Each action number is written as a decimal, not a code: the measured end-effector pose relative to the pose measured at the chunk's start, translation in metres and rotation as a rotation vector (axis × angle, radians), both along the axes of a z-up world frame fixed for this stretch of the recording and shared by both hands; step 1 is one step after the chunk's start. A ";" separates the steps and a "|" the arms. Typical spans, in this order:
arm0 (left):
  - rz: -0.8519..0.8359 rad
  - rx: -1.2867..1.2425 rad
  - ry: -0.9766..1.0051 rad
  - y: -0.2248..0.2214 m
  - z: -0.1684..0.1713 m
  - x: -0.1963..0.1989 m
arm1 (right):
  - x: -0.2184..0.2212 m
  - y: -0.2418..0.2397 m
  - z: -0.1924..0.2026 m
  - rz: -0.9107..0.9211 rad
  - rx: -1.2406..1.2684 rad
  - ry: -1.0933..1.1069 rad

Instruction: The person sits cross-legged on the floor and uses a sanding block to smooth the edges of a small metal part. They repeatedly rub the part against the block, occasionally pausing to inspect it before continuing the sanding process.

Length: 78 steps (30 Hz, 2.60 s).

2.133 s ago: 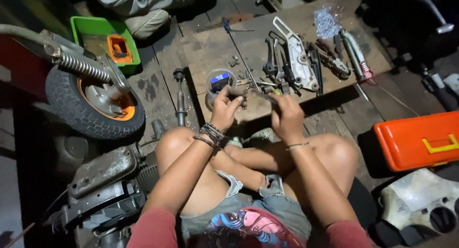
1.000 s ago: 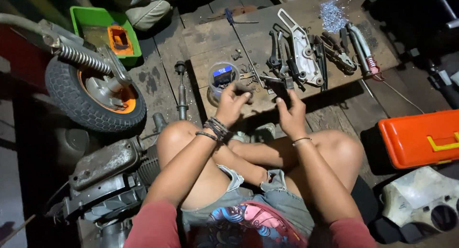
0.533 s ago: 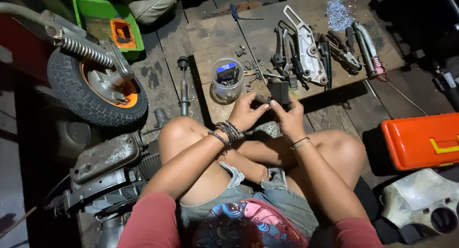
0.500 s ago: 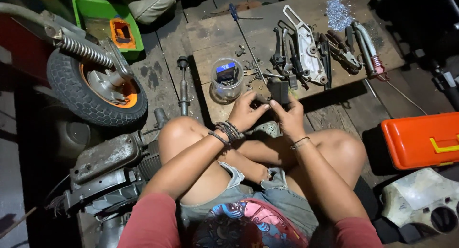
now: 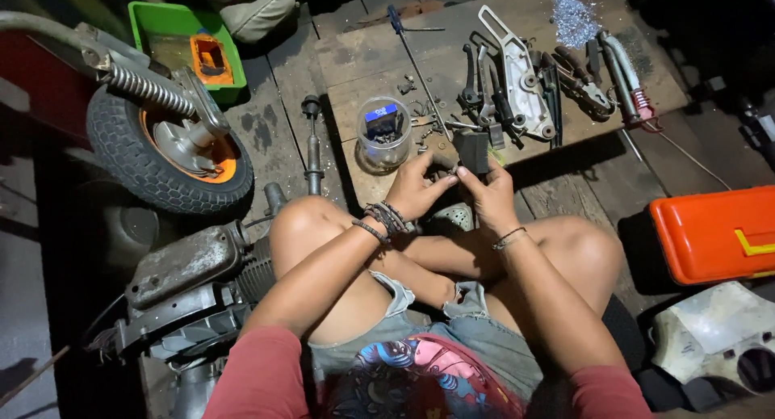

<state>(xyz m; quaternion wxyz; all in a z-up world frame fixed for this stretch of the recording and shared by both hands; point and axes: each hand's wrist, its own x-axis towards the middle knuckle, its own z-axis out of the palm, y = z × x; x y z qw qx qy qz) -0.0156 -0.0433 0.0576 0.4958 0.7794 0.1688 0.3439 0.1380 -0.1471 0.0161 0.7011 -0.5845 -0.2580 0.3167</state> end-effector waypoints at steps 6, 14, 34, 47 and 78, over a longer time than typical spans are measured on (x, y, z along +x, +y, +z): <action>0.008 0.005 -0.002 0.004 -0.011 -0.002 | -0.005 -0.005 0.002 0.055 -0.060 0.102; -0.091 0.196 0.058 0.000 0.012 -0.002 | 0.006 -0.002 0.002 0.052 -0.027 0.057; -0.153 0.487 0.079 0.014 0.017 -0.006 | 0.016 -0.005 0.000 0.110 -0.036 0.052; 0.071 -0.256 -0.042 0.028 0.001 -0.007 | 0.012 -0.016 0.026 0.145 -0.122 -0.580; 0.193 -0.318 -0.481 0.097 -0.010 -0.029 | 0.031 -0.022 0.026 -0.103 -0.172 -0.753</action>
